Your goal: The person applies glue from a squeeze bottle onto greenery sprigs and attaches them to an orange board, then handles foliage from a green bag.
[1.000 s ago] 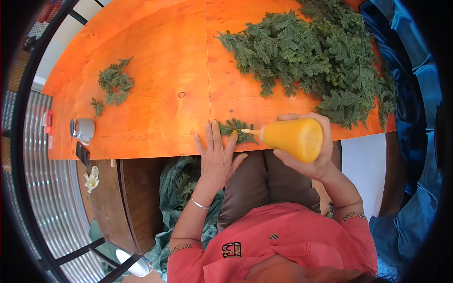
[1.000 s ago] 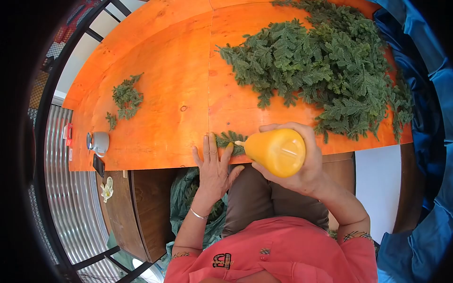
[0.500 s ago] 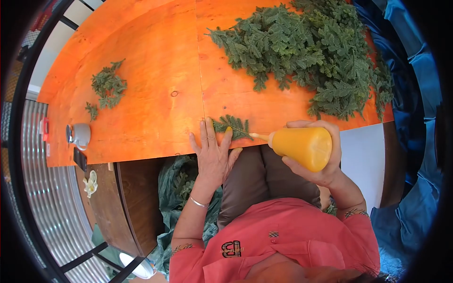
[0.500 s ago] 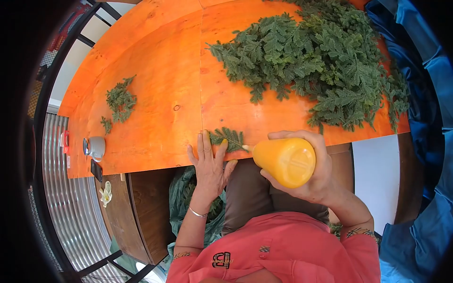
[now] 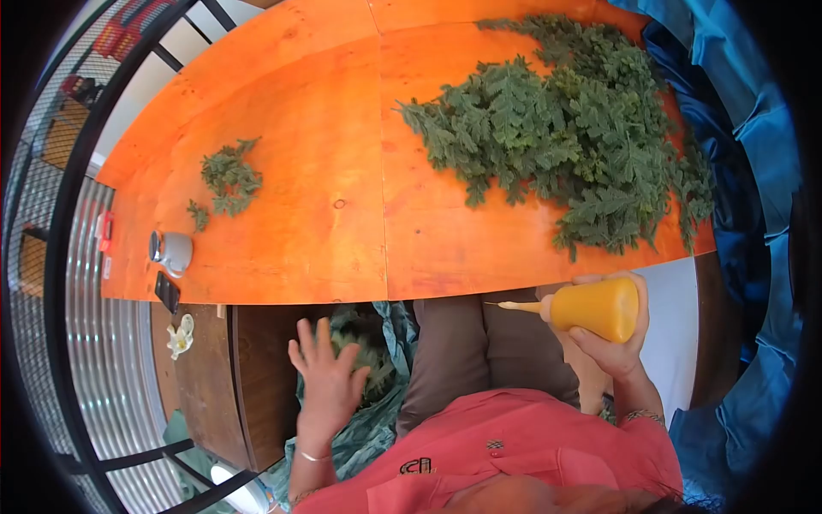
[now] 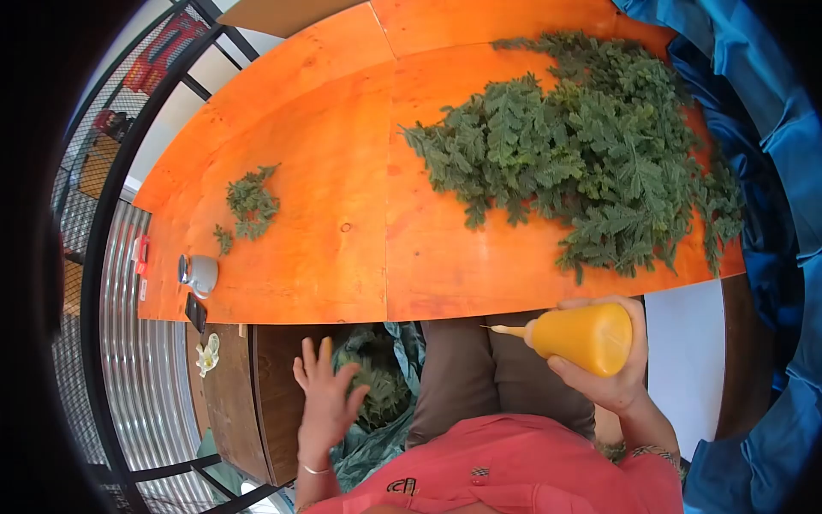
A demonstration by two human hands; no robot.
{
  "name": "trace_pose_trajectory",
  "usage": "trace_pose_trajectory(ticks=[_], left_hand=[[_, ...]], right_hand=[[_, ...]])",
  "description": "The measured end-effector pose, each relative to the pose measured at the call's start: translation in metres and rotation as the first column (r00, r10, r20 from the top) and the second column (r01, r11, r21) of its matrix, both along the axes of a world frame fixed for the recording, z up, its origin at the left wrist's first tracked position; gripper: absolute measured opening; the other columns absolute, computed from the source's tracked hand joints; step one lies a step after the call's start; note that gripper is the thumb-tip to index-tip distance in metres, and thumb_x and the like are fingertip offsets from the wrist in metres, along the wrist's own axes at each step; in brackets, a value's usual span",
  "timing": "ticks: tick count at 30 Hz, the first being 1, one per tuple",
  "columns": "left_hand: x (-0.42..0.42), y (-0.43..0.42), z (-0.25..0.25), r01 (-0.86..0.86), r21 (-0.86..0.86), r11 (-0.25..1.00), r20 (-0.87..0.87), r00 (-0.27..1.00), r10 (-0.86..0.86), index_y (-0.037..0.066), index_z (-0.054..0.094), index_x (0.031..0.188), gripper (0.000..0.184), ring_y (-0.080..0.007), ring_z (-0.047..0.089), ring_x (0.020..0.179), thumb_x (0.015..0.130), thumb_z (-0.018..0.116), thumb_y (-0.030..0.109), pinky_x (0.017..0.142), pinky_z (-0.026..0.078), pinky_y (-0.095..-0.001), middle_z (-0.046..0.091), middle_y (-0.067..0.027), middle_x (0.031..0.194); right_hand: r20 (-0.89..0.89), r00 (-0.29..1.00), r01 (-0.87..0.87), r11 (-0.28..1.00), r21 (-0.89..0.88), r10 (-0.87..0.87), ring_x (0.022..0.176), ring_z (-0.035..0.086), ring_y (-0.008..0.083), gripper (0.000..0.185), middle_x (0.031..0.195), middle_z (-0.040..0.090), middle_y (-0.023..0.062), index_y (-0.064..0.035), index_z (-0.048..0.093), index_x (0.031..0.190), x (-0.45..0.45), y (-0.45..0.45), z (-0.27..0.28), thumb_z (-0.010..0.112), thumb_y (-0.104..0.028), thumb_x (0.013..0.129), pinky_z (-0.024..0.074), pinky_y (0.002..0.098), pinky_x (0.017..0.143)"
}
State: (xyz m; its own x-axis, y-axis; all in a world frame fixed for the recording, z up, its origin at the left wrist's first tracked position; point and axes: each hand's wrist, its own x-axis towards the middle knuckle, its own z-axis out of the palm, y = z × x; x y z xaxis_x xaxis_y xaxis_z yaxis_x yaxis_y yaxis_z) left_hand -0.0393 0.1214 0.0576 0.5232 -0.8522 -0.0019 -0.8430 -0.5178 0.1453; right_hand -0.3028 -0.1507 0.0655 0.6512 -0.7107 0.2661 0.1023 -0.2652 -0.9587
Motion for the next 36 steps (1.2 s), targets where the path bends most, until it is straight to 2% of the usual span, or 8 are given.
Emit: trace_pose_trajectory(ticks=[4,6,11,14,19,23,30,36], left_hand=[[0.051,-0.060,0.012,0.006,-0.287,0.958,-0.141,0.989,-0.048,0.002,0.063,0.106,0.022,-0.0408,0.046,0.123,0.085,0.064,0.010,0.102,0.035,-0.0474,0.058,-0.0224,0.120],[0.081,-0.131,-0.007,-0.082,-0.643,0.762,-0.251,0.962,-0.108,-0.001,0.064,0.106,0.022,-0.0187,0.063,0.077,0.091,0.063,0.015,0.070,0.049,-0.0307,0.067,-0.0129,0.086],[0.166,-0.305,-0.039,-0.343,-0.647,0.681,-0.326,0.932,0.160,-0.003,0.059,0.117,0.048,-0.0160,0.059,0.062,0.085,0.072,0.030,0.057,0.046,-0.0319,0.062,-0.0112,0.072],[0.195,-0.343,-0.053,-0.594,-0.384,0.707,-0.852,0.523,-0.023,-0.004,0.064,0.105,0.035,-0.0147,0.060,0.064,0.087,0.070,0.025,0.057,0.047,-0.0315,0.065,-0.0063,0.077],[0.173,-0.281,-0.023,-0.203,-0.851,0.484,-0.374,0.882,-0.287,0.001,0.066,0.091,0.012,-0.0185,0.062,0.071,0.086,0.070,0.011,0.061,0.049,-0.0321,0.067,-0.0100,0.083],[0.072,-0.176,0.007,0.459,-0.601,0.655,0.486,0.860,-0.156,-0.002,0.065,0.092,0.014,-0.0296,0.061,0.081,0.079,0.065,0.003,0.071,0.048,-0.0357,0.063,-0.0158,0.093],[-0.039,-0.139,-0.093,0.297,-0.483,0.824,0.255,0.948,-0.192,-0.002,0.061,0.110,0.040,-0.0344,0.059,0.096,0.071,0.067,0.000,0.080,0.049,-0.0438,0.058,-0.0194,0.116],[-0.047,-0.123,-0.057,0.231,-0.636,0.737,0.068,0.967,-0.244,-0.004,0.058,0.117,0.040,-0.0399,0.056,0.106,0.078,0.065,-0.004,0.092,0.046,-0.0458,0.058,-0.0223,0.116]], right_hand=[[0.055,0.998,0.021,0.991,0.129,-0.029,0.107,0.060,0.0265,0.075,0.120,0.056,0.0193,-0.0025,0.034,0.124,-0.003,-0.002,-0.002,0.082,0.000,0.066,0.0501,0.0404,0.091],[0.085,0.996,0.017,0.992,0.123,-0.028,0.107,0.060,0.0266,0.074,0.121,0.055,0.0196,-0.0026,0.034,0.124,-0.002,-0.002,-0.002,0.082,-0.001,0.066,0.0500,0.0405,0.091],[0.060,0.995,0.074,0.995,0.074,-0.078,0.107,0.059,0.0275,0.075,0.121,0.055,0.0202,-0.0027,0.034,0.124,-0.014,-0.008,-0.004,0.082,-0.003,0.066,0.0501,0.0408,0.091],[0.090,0.986,0.133,0.985,0.105,-0.143,0.107,0.059,0.0275,0.075,0.120,0.055,0.0199,-0.0028,0.034,0.123,-0.023,-0.015,-0.003,0.082,-0.005,0.066,0.0502,0.0409,0.091],[0.146,0.968,0.197,0.979,0.058,-0.204,0.106,0.059,0.0270,0.076,0.119,0.056,0.0194,-0.0024,0.035,0.123,-0.048,-0.043,-0.019,0.082,-0.010,0.065,0.0498,0.0407,0.092],[0.150,0.956,0.235,0.963,0.131,-0.253,0.104,0.060,0.0268,0.077,0.118,0.056,0.0198,-0.0015,0.035,0.124,-0.053,-0.053,-0.018,0.083,-0.017,0.066,0.0493,0.0394,0.091],[0.147,0.964,0.219,0.976,0.020,-0.220,0.103,0.060,0.0266,0.079,0.118,0.057,0.0210,-0.0008,0.035,0.125,-0.050,-0.042,-0.010,0.084,-0.024,0.067,0.0475,0.0384,0.092],[0.087,0.947,0.309,0.951,0.003,-0.308,0.104,0.060,0.0264,0.082,0.119,0.057,0.0215,-0.0003,0.035,0.126,-0.037,-0.020,-0.011,0.085,-0.032,0.069,0.0470,0.0387,0.093]])
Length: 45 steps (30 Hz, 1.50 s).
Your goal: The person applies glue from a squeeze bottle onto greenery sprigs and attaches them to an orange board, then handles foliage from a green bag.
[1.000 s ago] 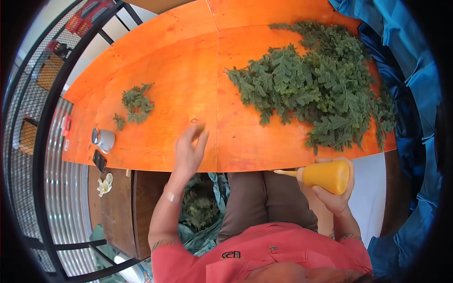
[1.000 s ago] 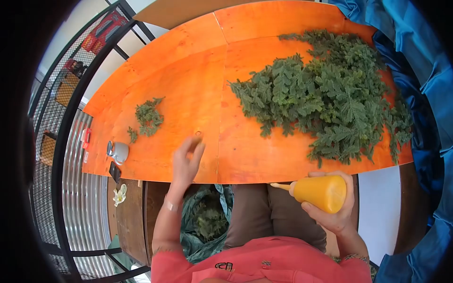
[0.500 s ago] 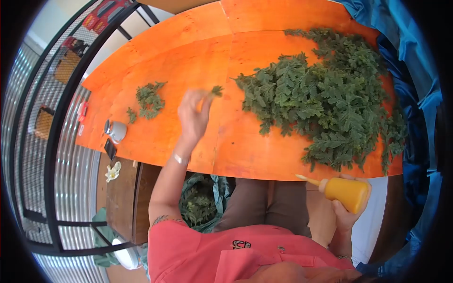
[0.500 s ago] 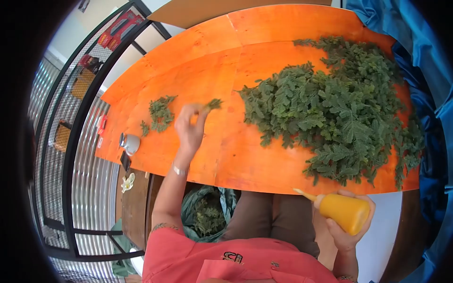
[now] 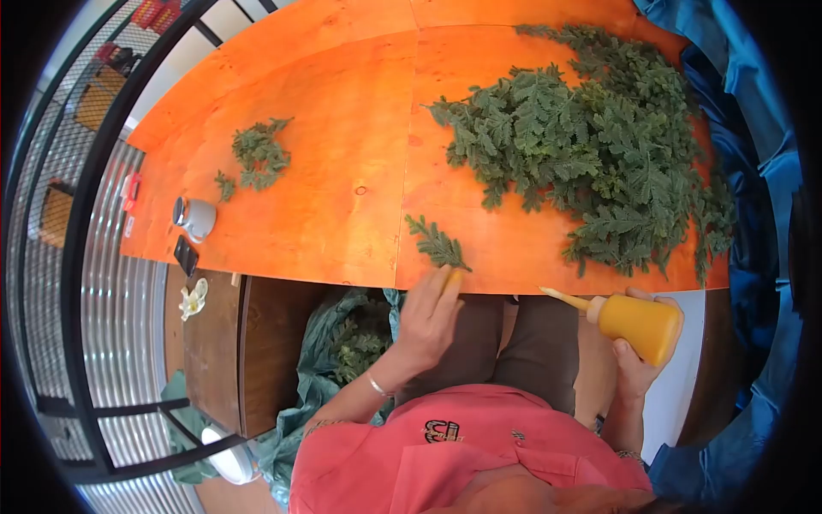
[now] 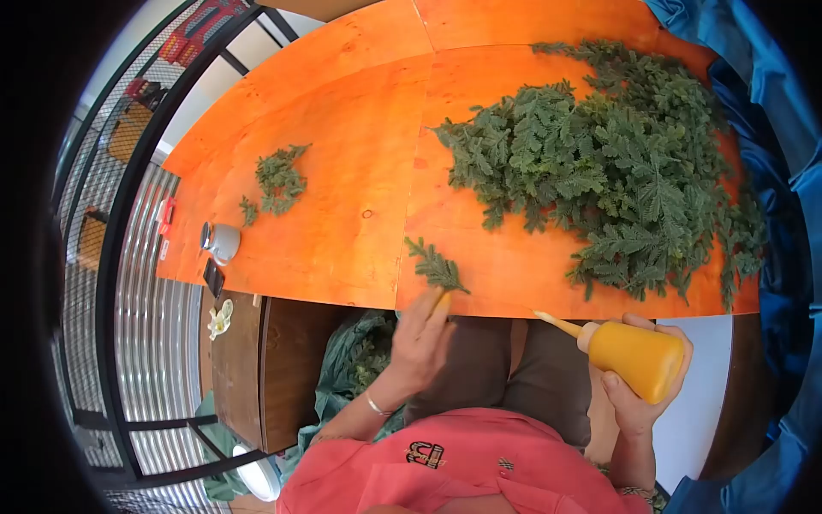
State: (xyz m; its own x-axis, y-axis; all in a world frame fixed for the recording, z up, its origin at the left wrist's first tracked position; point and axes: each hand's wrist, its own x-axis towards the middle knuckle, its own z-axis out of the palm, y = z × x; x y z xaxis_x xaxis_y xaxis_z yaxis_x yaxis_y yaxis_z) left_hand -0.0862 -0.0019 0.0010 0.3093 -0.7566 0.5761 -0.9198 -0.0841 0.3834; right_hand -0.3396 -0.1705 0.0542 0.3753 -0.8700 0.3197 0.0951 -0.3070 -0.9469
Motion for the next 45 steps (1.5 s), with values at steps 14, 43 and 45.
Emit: trace_pose_trajectory(ticks=[14,43,45], left_hand=[[0.089,-0.007,-0.011,0.271,0.337,0.902,-0.058,0.962,-0.268,0.006,0.062,0.118,0.036,-0.0414,0.034,0.135,0.087,0.066,0.025,0.110,0.024,-0.0551,0.041,-0.0227,0.142],[0.078,-0.012,-0.008,0.197,0.369,0.908,-0.049,0.980,-0.193,0.007,0.061,0.118,0.045,-0.0425,0.043,0.121,0.081,0.072,0.030,0.100,0.037,-0.0487,0.037,-0.0276,0.138],[0.079,-0.013,-0.007,0.200,0.371,0.907,-0.056,0.980,-0.193,0.007,0.061,0.117,0.045,-0.0418,0.042,0.122,0.081,0.072,0.032,0.099,0.036,-0.0476,0.037,-0.0274,0.139]], right_hand=[[0.085,0.984,-0.152,0.987,-0.046,0.155,0.110,0.060,0.0304,0.081,0.124,0.055,0.0229,-0.0015,0.033,0.129,0.084,0.027,0.006,0.086,-0.016,0.069,0.0508,0.0426,0.092],[0.033,0.901,-0.417,0.883,-0.213,0.433,0.110,0.060,0.0256,0.078,0.125,0.053,0.0212,-0.0026,0.031,0.128,0.129,-0.011,-0.020,0.082,-0.001,0.070,0.0523,0.0380,0.090],[-0.004,0.906,-0.409,0.875,-0.257,0.423,0.109,0.060,0.0255,0.079,0.124,0.054,0.0205,-0.0025,0.031,0.127,0.134,-0.010,-0.020,0.084,-0.002,0.069,0.0524,0.0377,0.090]])
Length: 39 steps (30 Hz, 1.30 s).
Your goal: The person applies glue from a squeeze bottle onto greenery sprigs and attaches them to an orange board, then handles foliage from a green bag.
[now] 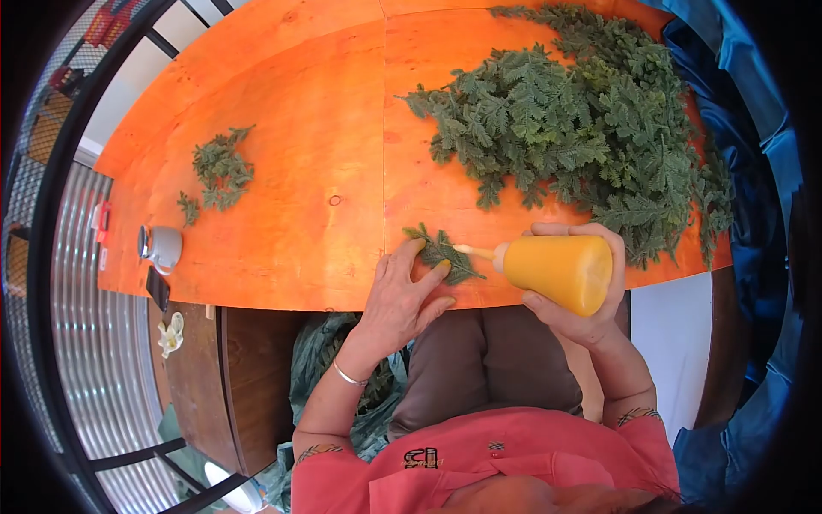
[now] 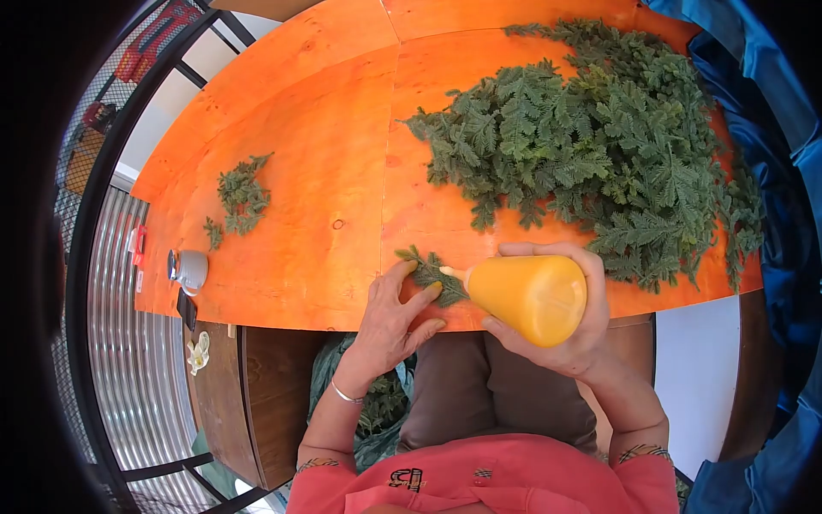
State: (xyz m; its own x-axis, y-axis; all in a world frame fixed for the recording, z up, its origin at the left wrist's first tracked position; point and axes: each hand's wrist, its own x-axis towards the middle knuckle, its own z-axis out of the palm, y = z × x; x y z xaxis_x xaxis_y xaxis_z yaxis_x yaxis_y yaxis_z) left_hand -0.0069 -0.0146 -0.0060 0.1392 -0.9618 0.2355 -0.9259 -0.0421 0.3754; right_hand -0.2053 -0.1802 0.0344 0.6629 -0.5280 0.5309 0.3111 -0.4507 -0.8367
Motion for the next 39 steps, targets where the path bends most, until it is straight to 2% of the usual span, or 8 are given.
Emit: trace_pose_trajectory(ticks=[7,14,35,39], left_hand=[[0.003,-0.003,0.003,0.021,0.037,0.999,-0.020,1.000,-0.020,0.008,0.061,0.116,0.045,-0.0410,0.038,0.128,0.081,0.071,0.035,0.101,0.032,-0.0475,0.034,-0.0274,0.142],[0.002,-0.003,0.003,0.008,0.042,0.999,0.001,1.000,-0.008,0.008,0.060,0.117,0.046,-0.0413,0.037,0.128,0.083,0.069,0.038,0.102,0.030,-0.0481,0.035,-0.0269,0.143],[0.003,0.000,-0.005,0.000,0.002,1.000,0.016,1.000,0.000,0.008,0.058,0.119,0.047,-0.0402,0.039,0.127,0.082,0.069,0.034,0.102,0.031,-0.0485,0.037,-0.0252,0.143],[0.002,0.001,-0.007,-0.010,-0.033,0.999,0.007,1.000,0.011,0.005,0.056,0.117,0.047,-0.0393,0.041,0.126,0.080,0.071,0.031,0.101,0.031,-0.0476,0.037,-0.0248,0.143]], right_hand=[[-0.036,0.999,0.027,0.993,-0.116,-0.031,0.110,0.060,0.0241,0.077,0.124,0.055,0.0188,-0.0011,0.034,0.127,0.009,0.002,0.001,0.084,-0.002,0.069,0.0524,0.0359,0.091],[-0.030,0.999,0.008,0.990,-0.142,-0.012,0.108,0.062,0.0234,0.075,0.122,0.057,0.0181,0.0002,0.037,0.126,0.018,0.005,0.002,0.086,-0.005,0.069,0.0533,0.0347,0.090],[-0.034,0.999,-0.001,0.962,-0.273,-0.008,0.105,0.064,0.0258,0.075,0.120,0.059,0.0205,0.0016,0.038,0.125,0.011,0.013,0.010,0.087,-0.007,0.068,0.0540,0.0345,0.087],[-0.051,0.999,-0.008,0.961,-0.275,-0.006,0.105,0.064,0.0260,0.075,0.119,0.059,0.0209,0.0017,0.038,0.125,0.008,0.013,0.011,0.087,-0.007,0.069,0.0542,0.0342,0.086]])
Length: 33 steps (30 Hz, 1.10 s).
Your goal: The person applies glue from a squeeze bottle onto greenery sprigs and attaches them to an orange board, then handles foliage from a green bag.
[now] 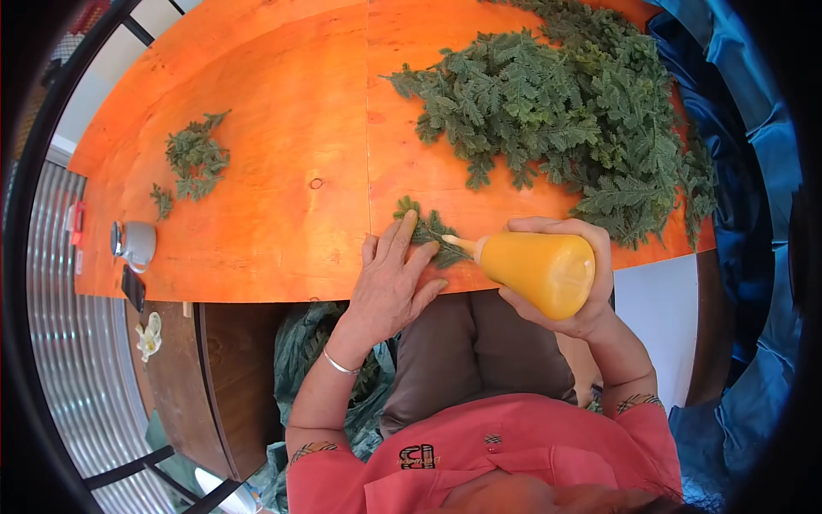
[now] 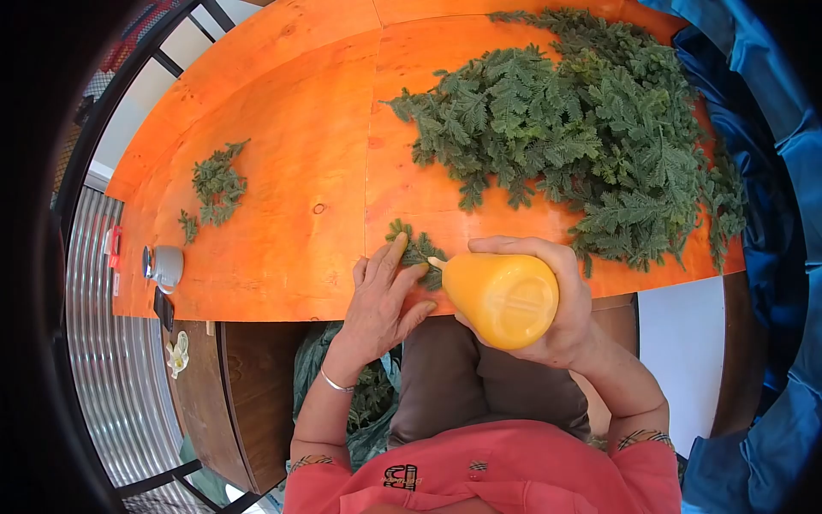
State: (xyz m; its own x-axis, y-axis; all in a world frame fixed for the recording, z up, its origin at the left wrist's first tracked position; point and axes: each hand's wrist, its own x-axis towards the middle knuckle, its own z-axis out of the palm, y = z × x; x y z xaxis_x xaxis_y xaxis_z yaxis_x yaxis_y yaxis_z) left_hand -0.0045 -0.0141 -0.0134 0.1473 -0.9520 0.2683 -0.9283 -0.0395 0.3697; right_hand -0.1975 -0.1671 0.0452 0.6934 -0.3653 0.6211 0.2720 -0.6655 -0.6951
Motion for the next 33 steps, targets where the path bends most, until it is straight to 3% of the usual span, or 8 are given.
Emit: trace_pose_trajectory(ticks=[20,28,33], left_hand=[[-0.004,-0.004,-0.006,-0.055,-0.108,0.993,-0.013,0.998,0.054,0.003,0.059,0.105,0.029,-0.0358,0.046,0.121,0.081,0.070,0.016,0.098,0.034,-0.0436,0.046,-0.0214,0.139],[-0.005,-0.006,-0.008,-0.071,-0.128,0.989,-0.027,0.997,0.068,0.003,0.060,0.100,0.023,-0.0354,0.047,0.120,0.080,0.069,0.012,0.097,0.034,-0.0426,0.048,-0.0212,0.137],[-0.008,0.011,0.004,-0.058,-0.076,0.995,0.005,0.998,0.059,0.004,0.060,0.094,0.017,-0.0358,0.047,0.119,0.080,0.068,0.010,0.097,0.032,-0.0451,0.051,-0.0205,0.131]], right_hand=[[-0.054,0.998,-0.019,1.000,-0.018,0.018,0.105,0.064,0.0263,0.076,0.120,0.057,0.0222,0.0003,0.036,0.124,-0.032,0.007,0.011,0.087,-0.006,0.067,0.0549,0.0340,0.085],[-0.039,0.999,0.006,1.000,-0.015,-0.007,0.105,0.063,0.0272,0.078,0.119,0.058,0.0227,0.0014,0.034,0.125,-0.048,0.009,0.007,0.086,-0.006,0.067,0.0545,0.0353,0.085],[-0.128,0.987,0.101,0.994,0.044,-0.094,0.108,0.061,0.0273,0.078,0.122,0.056,0.0225,-0.0001,0.034,0.126,-0.078,0.016,0.015,0.085,-0.006,0.068,0.0516,0.0380,0.089]])
